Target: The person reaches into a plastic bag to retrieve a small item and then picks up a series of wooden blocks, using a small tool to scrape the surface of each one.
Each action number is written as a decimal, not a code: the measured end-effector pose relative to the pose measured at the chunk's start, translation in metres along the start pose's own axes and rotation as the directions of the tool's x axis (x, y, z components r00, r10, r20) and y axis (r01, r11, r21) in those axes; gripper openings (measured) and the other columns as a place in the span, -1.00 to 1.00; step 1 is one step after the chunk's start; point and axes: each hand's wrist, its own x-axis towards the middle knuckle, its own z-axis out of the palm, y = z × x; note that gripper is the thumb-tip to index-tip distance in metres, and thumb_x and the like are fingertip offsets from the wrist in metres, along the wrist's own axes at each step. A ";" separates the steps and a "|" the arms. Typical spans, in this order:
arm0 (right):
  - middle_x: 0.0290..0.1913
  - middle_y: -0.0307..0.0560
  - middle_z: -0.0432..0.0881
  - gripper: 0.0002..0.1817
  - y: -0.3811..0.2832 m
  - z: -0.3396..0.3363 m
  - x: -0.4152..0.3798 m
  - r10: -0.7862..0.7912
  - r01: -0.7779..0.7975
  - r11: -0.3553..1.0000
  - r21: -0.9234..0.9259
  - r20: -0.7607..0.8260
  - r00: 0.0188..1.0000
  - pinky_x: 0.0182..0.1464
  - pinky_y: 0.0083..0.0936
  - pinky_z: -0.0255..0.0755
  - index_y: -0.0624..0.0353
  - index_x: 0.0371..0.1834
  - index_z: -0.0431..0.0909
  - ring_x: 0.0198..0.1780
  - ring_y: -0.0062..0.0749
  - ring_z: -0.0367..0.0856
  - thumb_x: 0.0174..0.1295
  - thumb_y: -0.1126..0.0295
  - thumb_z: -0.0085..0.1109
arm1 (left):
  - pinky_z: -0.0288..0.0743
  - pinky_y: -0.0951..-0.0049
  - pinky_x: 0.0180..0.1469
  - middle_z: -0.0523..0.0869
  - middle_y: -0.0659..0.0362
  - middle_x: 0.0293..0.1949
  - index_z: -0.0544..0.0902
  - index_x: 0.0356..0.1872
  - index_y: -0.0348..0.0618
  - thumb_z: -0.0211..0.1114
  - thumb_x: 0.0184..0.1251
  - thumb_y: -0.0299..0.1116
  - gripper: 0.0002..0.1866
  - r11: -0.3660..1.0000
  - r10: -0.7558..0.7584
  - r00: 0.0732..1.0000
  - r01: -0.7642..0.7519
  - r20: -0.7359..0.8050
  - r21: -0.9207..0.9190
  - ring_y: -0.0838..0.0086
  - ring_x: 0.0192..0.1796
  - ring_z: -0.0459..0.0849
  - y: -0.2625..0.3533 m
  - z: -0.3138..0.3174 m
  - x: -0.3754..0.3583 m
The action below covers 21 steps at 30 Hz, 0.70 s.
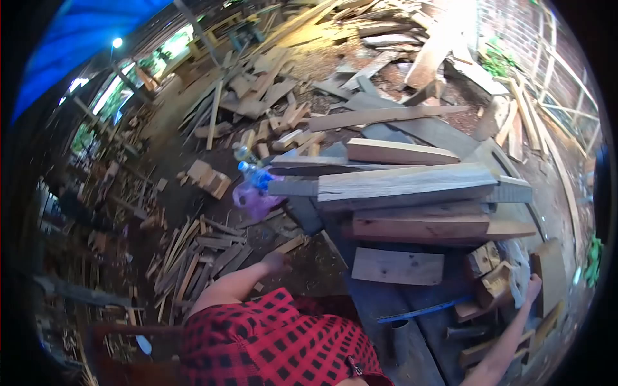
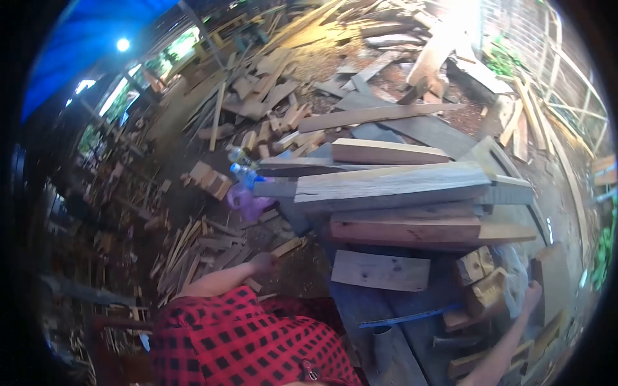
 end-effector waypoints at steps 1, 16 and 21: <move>-0.63 0.21 0.38 -0.65 -0.003 -0.001 0.000 -0.021 0.022 1.000 0.009 -0.072 0.997 -0.42 -0.12 0.20 0.34 -0.66 0.39 -0.56 -0.15 0.34 0.00 0.25 0.20 | 0.55 0.22 -0.10 0.72 0.01 -0.34 0.70 -0.19 -0.08 0.29 0.03 -0.09 -0.63 1.000 0.015 0.999 -0.016 -0.037 -0.010 0.18 -0.21 0.71 0.001 -0.004 -0.003; -0.51 -0.21 0.54 -0.80 -0.024 -0.030 -0.030 0.249 -0.298 0.757 0.581 0.165 0.954 -0.46 -0.48 0.30 0.18 -0.34 0.61 -0.49 -0.57 0.41 0.20 0.27 0.17 | 0.53 0.24 0.04 0.73 0.02 -0.13 0.69 -0.08 -0.09 0.30 0.06 -0.09 -0.57 0.979 -0.072 0.996 0.080 0.049 -0.190 0.17 -0.04 0.69 0.004 -0.014 -0.018; -0.40 -0.27 0.57 -0.81 -0.039 -0.115 -0.090 0.342 -0.402 0.863 0.307 0.230 0.911 -0.27 -0.68 0.44 0.18 -0.13 0.58 -0.37 -0.63 0.55 0.33 0.31 0.11 | 0.56 0.20 -0.03 0.74 -0.02 -0.23 0.70 -0.10 -0.11 0.32 0.04 -0.06 -0.56 0.986 0.013 1.000 -0.011 0.011 -0.167 0.15 -0.13 0.71 -0.017 0.006 -0.006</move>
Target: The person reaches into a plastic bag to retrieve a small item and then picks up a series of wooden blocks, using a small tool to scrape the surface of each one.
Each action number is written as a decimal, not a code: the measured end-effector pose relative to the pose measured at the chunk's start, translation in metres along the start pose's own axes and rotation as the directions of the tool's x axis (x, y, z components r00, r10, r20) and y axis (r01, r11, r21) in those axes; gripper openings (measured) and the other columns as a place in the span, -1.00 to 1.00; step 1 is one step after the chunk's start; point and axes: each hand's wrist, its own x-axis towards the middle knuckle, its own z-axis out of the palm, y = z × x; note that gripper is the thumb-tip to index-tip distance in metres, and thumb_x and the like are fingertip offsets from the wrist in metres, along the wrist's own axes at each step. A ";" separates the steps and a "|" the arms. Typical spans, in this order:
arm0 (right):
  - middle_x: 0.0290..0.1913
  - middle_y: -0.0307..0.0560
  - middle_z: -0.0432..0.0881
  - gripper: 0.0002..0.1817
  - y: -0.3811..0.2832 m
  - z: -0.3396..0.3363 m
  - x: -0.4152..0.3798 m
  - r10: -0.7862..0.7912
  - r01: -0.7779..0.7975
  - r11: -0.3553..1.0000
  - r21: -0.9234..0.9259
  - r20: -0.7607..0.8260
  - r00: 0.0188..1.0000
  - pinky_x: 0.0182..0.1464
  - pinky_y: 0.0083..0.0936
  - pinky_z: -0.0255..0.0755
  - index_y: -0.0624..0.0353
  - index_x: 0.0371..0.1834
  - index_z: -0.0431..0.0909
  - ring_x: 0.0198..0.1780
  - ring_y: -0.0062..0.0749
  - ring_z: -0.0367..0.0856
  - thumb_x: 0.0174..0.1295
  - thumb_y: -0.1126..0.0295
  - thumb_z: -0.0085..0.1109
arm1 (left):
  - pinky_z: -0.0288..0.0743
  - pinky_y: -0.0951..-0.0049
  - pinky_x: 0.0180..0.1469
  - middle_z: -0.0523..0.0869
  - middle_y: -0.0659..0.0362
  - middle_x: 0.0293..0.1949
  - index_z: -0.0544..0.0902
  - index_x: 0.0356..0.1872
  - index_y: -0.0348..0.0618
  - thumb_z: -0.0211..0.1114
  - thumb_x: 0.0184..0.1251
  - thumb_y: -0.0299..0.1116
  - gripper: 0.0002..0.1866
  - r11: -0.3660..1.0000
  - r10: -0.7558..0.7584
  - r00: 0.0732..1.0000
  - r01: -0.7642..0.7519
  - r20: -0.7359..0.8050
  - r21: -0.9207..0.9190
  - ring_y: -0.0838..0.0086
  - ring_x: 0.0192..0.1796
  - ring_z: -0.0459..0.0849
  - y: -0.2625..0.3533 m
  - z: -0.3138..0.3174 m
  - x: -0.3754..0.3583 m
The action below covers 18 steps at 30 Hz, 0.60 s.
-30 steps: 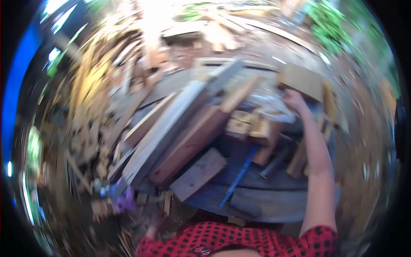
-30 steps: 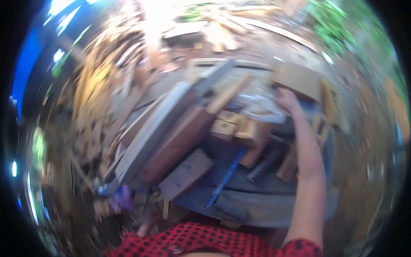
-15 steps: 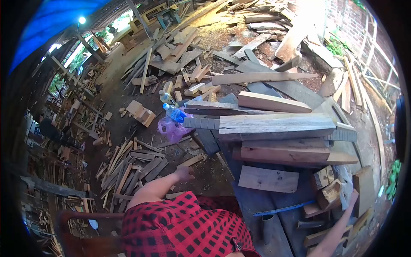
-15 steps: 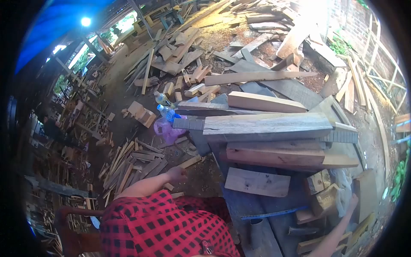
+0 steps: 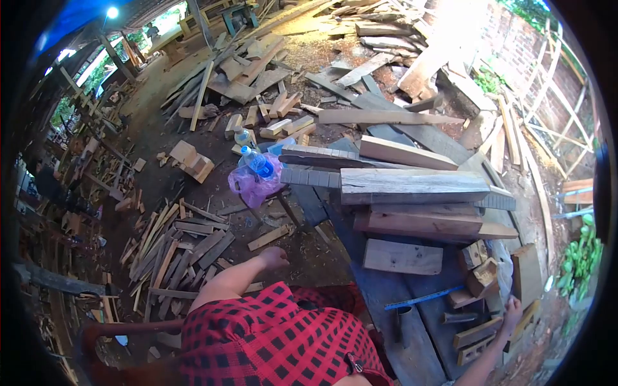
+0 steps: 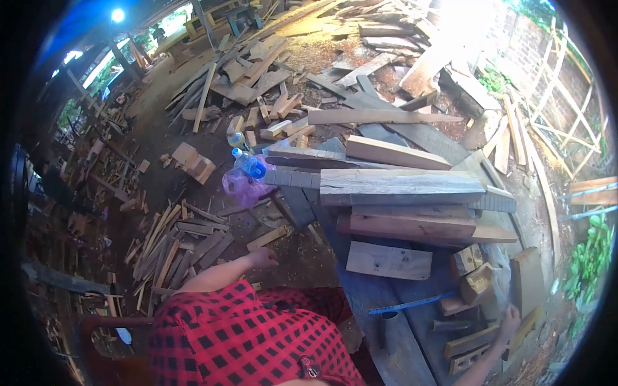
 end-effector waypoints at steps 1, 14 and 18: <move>-0.39 -0.26 0.57 -0.81 0.000 -0.004 -0.023 -0.020 0.025 0.982 0.189 -0.033 0.999 -0.27 -0.68 0.44 0.17 -0.12 0.56 -0.38 -0.62 0.55 0.34 0.30 0.09 | 0.56 0.19 -0.03 0.74 -0.03 -0.22 0.70 -0.12 -0.13 0.31 0.05 -0.05 -0.56 0.997 0.019 0.998 -0.023 0.058 0.069 0.15 -0.13 0.71 -0.009 0.006 0.006; -0.48 -0.25 0.47 -0.81 -0.042 -0.019 -0.302 0.185 0.015 0.930 0.367 -0.501 0.845 -0.51 -0.75 0.26 0.15 -0.09 0.53 -0.54 -0.63 0.37 0.27 0.48 -0.01 | 0.54 0.15 0.03 0.71 -0.11 -0.15 0.71 -0.25 -0.29 0.19 0.06 -0.21 -0.64 0.986 -0.084 0.996 0.083 0.002 0.145 0.07 -0.05 0.69 -0.019 0.011 -0.034; -0.52 -0.27 0.45 -0.77 -0.028 0.009 -0.340 0.235 0.003 0.880 0.474 -0.440 0.867 -0.55 -0.76 0.22 0.15 -0.07 0.53 -0.58 -0.65 0.31 0.23 0.50 -0.02 | 0.56 0.16 0.00 0.71 -0.12 -0.17 0.72 -0.29 -0.28 0.18 0.06 -0.22 -0.66 0.997 -0.076 0.997 0.075 0.031 0.028 0.06 -0.09 0.70 -0.034 0.011 -0.046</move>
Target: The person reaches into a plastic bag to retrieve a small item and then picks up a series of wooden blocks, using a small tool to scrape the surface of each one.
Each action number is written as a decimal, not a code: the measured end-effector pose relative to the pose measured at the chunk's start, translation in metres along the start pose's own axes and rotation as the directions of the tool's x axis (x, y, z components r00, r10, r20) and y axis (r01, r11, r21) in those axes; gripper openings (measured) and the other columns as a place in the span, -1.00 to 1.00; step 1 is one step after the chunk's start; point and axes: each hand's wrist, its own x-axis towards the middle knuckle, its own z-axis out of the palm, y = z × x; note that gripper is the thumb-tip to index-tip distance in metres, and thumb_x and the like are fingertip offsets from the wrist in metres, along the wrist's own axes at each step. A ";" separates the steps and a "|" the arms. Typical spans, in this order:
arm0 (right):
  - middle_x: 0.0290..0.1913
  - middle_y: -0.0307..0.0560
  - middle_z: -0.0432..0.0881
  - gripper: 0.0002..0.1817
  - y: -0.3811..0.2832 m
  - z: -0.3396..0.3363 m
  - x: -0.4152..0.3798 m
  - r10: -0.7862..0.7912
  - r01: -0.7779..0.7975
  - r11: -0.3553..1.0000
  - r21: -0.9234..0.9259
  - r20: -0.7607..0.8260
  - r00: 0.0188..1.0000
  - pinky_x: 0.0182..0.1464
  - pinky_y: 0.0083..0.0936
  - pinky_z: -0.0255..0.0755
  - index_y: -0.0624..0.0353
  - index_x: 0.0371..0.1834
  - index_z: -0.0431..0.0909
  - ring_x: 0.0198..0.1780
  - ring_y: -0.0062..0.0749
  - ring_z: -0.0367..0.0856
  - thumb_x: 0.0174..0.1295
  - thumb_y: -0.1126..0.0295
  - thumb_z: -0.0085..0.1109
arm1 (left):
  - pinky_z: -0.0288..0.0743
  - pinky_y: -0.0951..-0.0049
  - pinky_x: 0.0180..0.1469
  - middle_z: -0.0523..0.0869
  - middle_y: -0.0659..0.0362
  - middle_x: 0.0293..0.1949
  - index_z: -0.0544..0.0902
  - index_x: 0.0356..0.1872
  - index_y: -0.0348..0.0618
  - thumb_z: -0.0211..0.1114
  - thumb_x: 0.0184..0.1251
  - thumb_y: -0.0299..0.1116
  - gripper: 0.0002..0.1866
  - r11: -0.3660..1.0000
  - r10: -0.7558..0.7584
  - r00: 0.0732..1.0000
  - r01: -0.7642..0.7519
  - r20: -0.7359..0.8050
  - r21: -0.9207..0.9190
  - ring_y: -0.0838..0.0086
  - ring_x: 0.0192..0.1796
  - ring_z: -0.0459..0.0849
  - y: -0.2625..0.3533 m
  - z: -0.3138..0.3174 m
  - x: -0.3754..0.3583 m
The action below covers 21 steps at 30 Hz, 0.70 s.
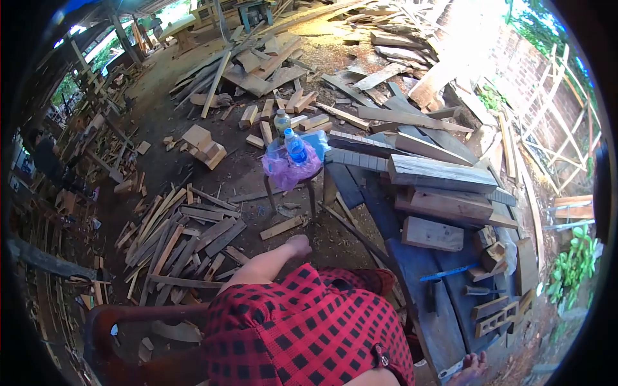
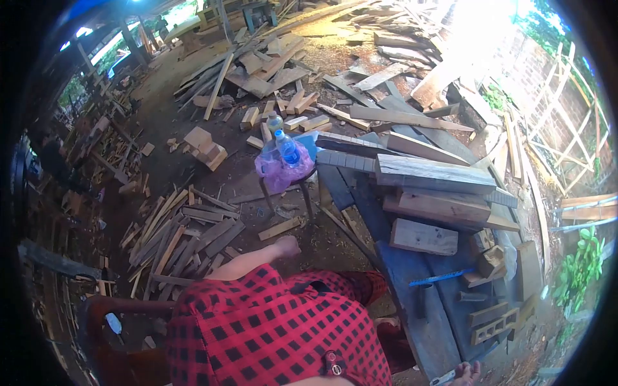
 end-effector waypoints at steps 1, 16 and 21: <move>-0.52 -0.28 0.44 -0.76 0.007 0.002 -0.009 0.016 -0.016 1.000 0.025 0.011 1.000 -0.56 -0.76 0.21 0.15 -0.06 0.54 -0.59 -0.65 0.30 0.23 0.51 -0.02 | 0.56 0.16 -0.01 0.71 -0.11 -0.18 0.73 -0.30 -0.27 0.18 0.05 -0.22 -0.66 1.000 0.005 1.000 -0.005 -0.005 -0.009 0.05 -0.10 0.70 -0.005 0.002 -0.001; -0.60 -0.36 0.39 -0.77 0.024 0.111 -0.108 -0.001 0.000 1.000 0.005 0.184 0.983 -0.68 -0.79 0.11 0.18 0.03 0.52 -0.68 -0.79 0.23 0.36 0.39 0.03 | 0.54 0.18 0.01 0.73 -0.06 -0.18 0.74 -0.23 -0.13 0.25 -0.08 -0.23 -0.65 0.995 0.096 0.994 -0.095 -0.056 0.008 0.07 -0.06 0.69 -0.074 0.058 0.025; -0.63 -0.33 0.38 -0.85 0.048 0.107 -0.095 -0.060 0.048 0.996 0.069 0.185 0.981 -0.73 -0.75 0.04 0.18 -0.16 0.51 -0.72 -0.79 0.20 0.38 0.34 0.02 | 0.51 0.23 0.07 0.72 0.03 -0.11 0.71 -0.07 0.05 0.24 -0.11 -0.35 -0.56 0.976 0.219 0.974 -0.219 -0.055 0.002 0.14 0.01 0.67 -0.065 0.053 0.043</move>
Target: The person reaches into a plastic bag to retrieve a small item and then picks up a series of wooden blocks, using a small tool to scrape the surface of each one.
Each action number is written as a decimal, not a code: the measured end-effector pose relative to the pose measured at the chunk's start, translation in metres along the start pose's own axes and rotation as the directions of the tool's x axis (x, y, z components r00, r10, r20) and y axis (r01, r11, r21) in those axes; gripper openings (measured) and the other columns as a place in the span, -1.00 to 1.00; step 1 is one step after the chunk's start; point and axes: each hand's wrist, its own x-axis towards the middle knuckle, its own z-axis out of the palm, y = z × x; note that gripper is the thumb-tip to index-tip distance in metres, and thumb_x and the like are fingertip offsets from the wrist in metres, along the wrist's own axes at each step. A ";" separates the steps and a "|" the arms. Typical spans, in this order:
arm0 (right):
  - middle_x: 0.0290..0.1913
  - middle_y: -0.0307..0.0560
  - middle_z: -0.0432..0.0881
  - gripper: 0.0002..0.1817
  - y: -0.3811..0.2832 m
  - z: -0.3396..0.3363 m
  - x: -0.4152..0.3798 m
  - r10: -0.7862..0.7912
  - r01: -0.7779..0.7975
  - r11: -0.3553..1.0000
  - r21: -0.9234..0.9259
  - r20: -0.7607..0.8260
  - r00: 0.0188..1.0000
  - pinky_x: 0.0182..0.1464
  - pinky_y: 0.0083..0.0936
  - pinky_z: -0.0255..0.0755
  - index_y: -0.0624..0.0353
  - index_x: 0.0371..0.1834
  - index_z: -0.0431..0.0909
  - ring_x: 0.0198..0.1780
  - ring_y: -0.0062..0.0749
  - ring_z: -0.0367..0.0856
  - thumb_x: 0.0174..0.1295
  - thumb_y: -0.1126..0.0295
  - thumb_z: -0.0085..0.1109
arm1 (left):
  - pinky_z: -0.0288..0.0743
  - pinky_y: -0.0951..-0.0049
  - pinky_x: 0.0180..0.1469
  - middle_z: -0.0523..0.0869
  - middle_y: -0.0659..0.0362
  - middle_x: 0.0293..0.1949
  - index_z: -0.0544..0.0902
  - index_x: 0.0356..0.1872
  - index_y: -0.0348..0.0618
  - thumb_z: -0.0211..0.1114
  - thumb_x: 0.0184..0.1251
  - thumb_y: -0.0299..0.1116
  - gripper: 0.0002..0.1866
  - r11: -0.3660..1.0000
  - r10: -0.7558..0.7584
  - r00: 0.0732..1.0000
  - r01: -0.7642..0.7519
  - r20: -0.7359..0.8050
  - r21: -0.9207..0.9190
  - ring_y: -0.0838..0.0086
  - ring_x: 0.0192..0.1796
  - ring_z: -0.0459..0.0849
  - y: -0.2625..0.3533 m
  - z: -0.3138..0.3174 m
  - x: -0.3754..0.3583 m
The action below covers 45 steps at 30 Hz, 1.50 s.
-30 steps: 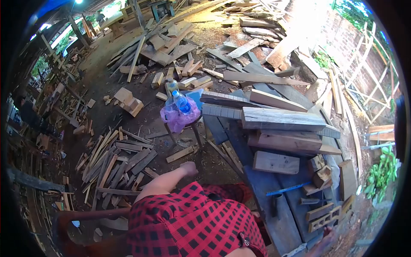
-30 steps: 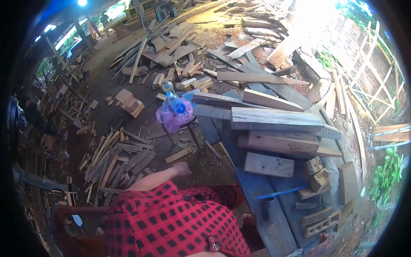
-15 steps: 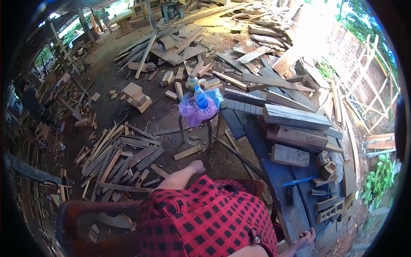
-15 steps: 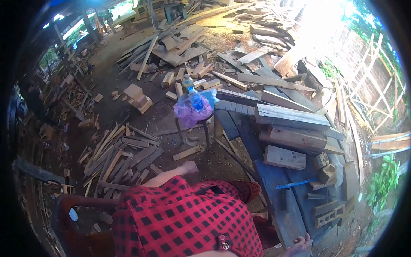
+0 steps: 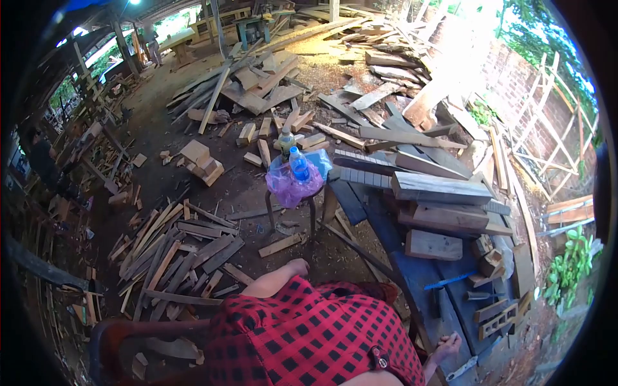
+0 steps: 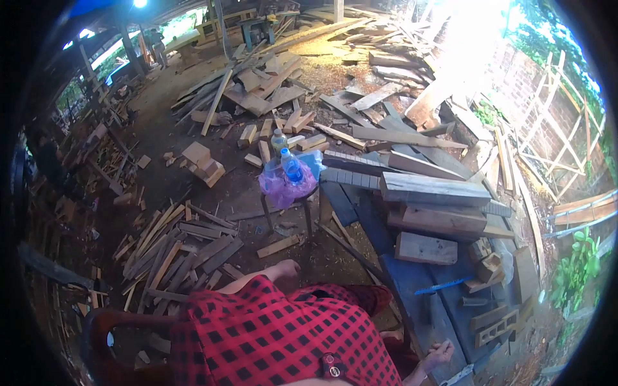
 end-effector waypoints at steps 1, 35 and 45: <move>-0.63 -0.33 0.38 -0.85 0.006 -0.003 0.004 -0.004 0.004 1.000 0.006 0.010 1.000 -0.73 -0.75 0.04 0.18 -0.16 0.51 -0.72 -0.79 0.20 0.38 0.34 0.02 | 0.51 0.23 0.07 0.72 0.03 -0.11 0.71 -0.07 0.05 0.24 -0.11 -0.35 -0.56 1.000 -0.005 1.000 0.005 -0.010 -0.005 0.14 0.01 0.67 0.003 -0.005 0.003; -0.57 -0.24 0.42 -0.72 -0.043 -0.025 -0.026 0.208 -0.209 0.976 -0.056 -0.025 0.978 -0.64 -0.58 0.17 0.19 -0.36 0.47 -0.65 -0.57 0.28 0.32 0.17 0.09 | 0.56 0.21 -0.01 0.69 -0.11 -0.09 0.67 -0.08 -0.25 0.31 -0.10 -0.28 -0.53 0.966 -0.120 0.988 0.139 0.099 -0.216 0.04 -0.05 0.68 0.052 -0.011 -0.003; -0.55 -0.21 0.43 -0.69 -0.059 -0.012 -0.031 0.240 -0.241 0.970 -0.041 -0.028 0.970 -0.61 -0.55 0.21 0.20 -0.37 0.47 -0.62 -0.52 0.31 0.30 0.14 0.11 | 0.49 0.29 0.10 0.63 0.02 0.09 0.53 0.16 -0.20 0.18 0.24 -0.21 -0.52 0.923 -0.002 0.939 0.135 0.345 -0.360 0.28 0.07 0.62 0.055 0.009 -0.004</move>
